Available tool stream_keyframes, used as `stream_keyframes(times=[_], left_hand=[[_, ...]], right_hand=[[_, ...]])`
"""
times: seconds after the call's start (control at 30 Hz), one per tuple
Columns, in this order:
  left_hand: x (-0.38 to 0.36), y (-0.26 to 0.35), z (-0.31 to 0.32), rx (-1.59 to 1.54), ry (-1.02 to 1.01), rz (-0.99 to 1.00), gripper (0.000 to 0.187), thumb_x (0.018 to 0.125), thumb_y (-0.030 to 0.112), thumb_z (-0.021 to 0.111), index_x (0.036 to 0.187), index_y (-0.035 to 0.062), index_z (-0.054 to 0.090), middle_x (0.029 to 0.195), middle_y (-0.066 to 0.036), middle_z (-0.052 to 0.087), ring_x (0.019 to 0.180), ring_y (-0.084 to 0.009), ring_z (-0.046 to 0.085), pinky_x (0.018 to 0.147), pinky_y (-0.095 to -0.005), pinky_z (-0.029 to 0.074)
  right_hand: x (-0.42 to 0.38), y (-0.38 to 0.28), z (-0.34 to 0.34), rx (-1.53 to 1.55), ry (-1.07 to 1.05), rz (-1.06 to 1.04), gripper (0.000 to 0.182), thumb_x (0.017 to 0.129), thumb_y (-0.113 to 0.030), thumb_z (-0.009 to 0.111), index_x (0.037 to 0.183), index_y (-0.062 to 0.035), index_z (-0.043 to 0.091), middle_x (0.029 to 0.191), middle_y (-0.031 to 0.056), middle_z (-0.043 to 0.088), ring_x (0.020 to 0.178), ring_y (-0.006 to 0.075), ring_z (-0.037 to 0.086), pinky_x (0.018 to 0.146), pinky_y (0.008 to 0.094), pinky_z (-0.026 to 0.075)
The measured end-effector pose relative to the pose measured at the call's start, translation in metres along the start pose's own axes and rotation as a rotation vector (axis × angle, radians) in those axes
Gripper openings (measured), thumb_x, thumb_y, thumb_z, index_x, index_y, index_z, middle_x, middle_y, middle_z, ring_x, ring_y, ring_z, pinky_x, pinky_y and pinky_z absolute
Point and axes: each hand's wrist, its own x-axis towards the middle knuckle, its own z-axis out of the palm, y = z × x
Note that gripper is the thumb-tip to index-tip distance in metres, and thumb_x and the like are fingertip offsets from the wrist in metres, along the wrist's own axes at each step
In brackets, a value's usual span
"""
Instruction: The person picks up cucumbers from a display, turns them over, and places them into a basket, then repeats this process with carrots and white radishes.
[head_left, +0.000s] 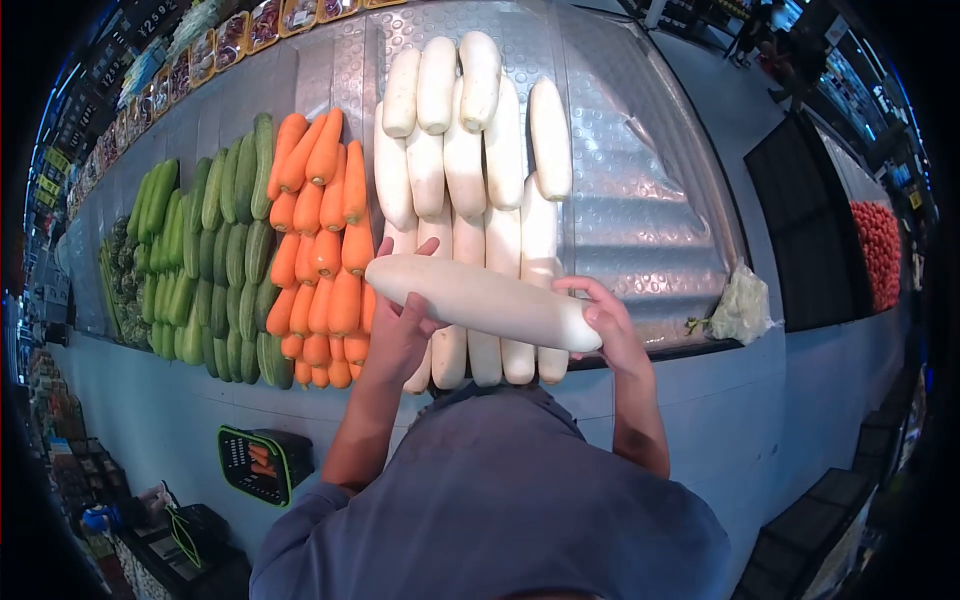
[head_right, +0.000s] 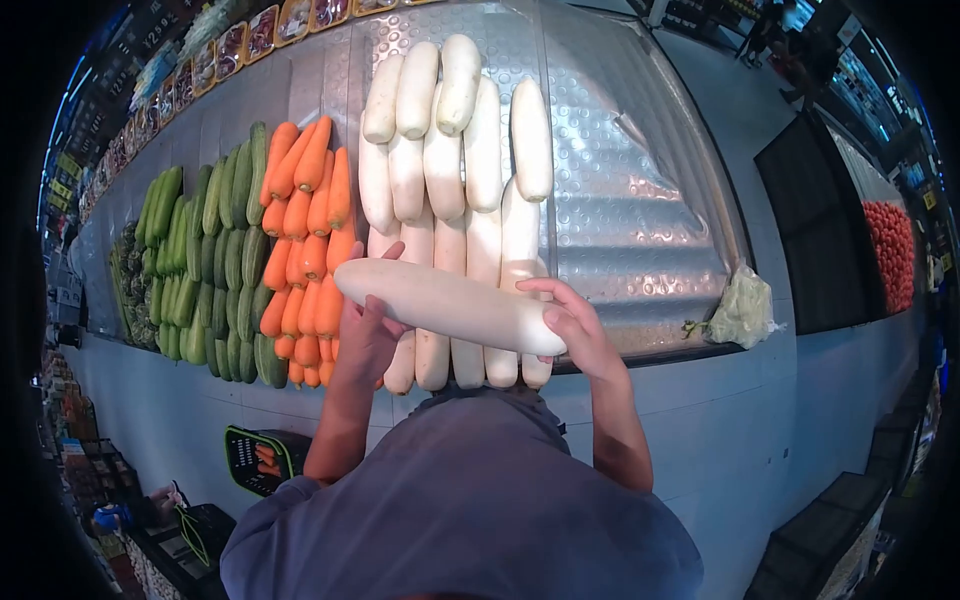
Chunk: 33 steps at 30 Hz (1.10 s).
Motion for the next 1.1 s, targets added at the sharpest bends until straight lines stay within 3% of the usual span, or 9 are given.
stream_keyframes(times=[0.03,0.17,0.3,0.43,0.6,0.73,0.8,0.9,1.1], left_hand=[[-0.007,0.001,-0.004,0.052,-0.022,-0.049,0.085,0.105,0.040,0.059,0.163,0.0209,0.000,0.164,-0.019,0.031,0.134,-0.0331,0.055,0.098,-0.0500,0.058],[-0.019,0.000,-0.013,-0.125,-0.002,-0.139,0.074,0.107,0.046,0.051,0.162,0.0202,0.009,0.161,-0.017,0.036,0.135,-0.0340,0.053,0.100,-0.0513,0.056],[-0.017,-0.008,-0.028,-0.270,0.095,-0.087,0.067,0.108,0.050,0.046,0.160,0.0192,0.019,0.153,-0.015,0.044,0.139,-0.0368,0.050,0.109,-0.0562,0.048],[-0.015,0.006,-0.024,-0.258,0.097,0.035,0.068,0.107,0.051,0.047,0.159,0.0190,0.020,0.151,-0.014,0.045,0.141,-0.0378,0.048,0.112,-0.0565,0.045],[-0.009,0.030,-0.015,-0.054,0.046,0.179,0.074,0.106,0.053,0.048,0.162,0.0200,0.013,0.154,-0.014,0.043,0.144,-0.0389,0.045,0.114,-0.0546,0.044],[-0.005,0.026,-0.003,-0.031,0.107,0.198,0.078,0.105,0.058,0.042,0.164,0.0184,0.010,0.159,-0.013,0.037,0.148,-0.0394,0.040,0.117,-0.0548,0.041],[-0.004,0.014,-0.002,-0.154,0.020,0.132,0.078,0.105,0.061,0.037,0.164,0.0164,0.012,0.160,-0.012,0.036,0.149,-0.0393,0.038,0.119,-0.0555,0.038],[-0.008,-0.001,0.003,-0.233,-0.064,0.034,0.080,0.104,0.068,0.031,0.163,0.0151,0.018,0.160,-0.011,0.035,0.151,-0.0403,0.034,0.119,-0.0577,0.038],[-0.018,0.004,-0.006,-0.129,-0.086,-0.008,0.079,0.105,0.065,0.036,0.160,0.0107,0.022,0.159,-0.012,0.038,0.147,-0.0418,0.039,0.116,-0.0606,0.040]], right_hand=[[-0.002,-0.014,-0.001,-0.045,-0.026,0.026,0.046,0.099,-0.023,0.058,0.141,-0.0070,0.055,0.106,0.0055,0.065,0.089,0.0118,0.063,0.069,0.0266,0.055],[0.010,-0.003,0.005,-0.303,0.008,-0.258,0.047,0.096,-0.017,0.064,0.141,-0.0070,0.056,0.111,0.0058,0.065,0.096,0.0118,0.062,0.084,0.0272,0.053],[0.006,0.005,0.017,-0.075,0.075,-0.219,0.076,0.076,0.002,0.086,0.144,-0.0018,0.052,0.131,0.0089,0.063,0.124,0.0160,0.058,0.105,0.0315,0.046],[0.010,0.011,0.029,-0.041,0.037,-0.271,0.088,0.076,-0.019,0.094,0.148,0.0001,0.047,0.131,0.0093,0.063,0.123,0.0176,0.060,0.104,0.0313,0.048],[0.015,0.019,0.041,0.379,-0.121,0.118,0.075,0.095,-0.025,0.075,0.154,0.0009,0.036,0.122,0.0138,0.064,0.106,0.0238,0.066,0.087,0.0347,0.056],[0.006,0.041,0.064,0.369,-0.063,-0.047,0.068,0.100,-0.026,0.067,0.154,-0.0017,0.035,0.127,0.0168,0.060,0.099,0.0261,0.066,0.082,0.0402,0.055],[0.007,0.049,0.069,0.289,-0.052,-0.083,0.066,0.097,-0.019,0.068,0.153,-0.0040,0.037,0.139,0.0183,0.054,0.115,0.0297,0.062,0.093,0.0439,0.053],[0.012,0.041,0.084,-0.431,0.003,-0.627,0.069,0.091,-0.009,0.074,0.151,-0.0074,0.041,0.155,0.0254,0.039,0.142,0.0367,0.043,0.113,0.0467,0.040],[0.012,0.046,0.093,-0.748,0.003,-0.745,0.067,0.091,-0.016,0.077,0.149,-0.0055,0.045,0.153,0.0291,0.039,0.140,0.0414,0.045,0.113,0.0471,0.040]])
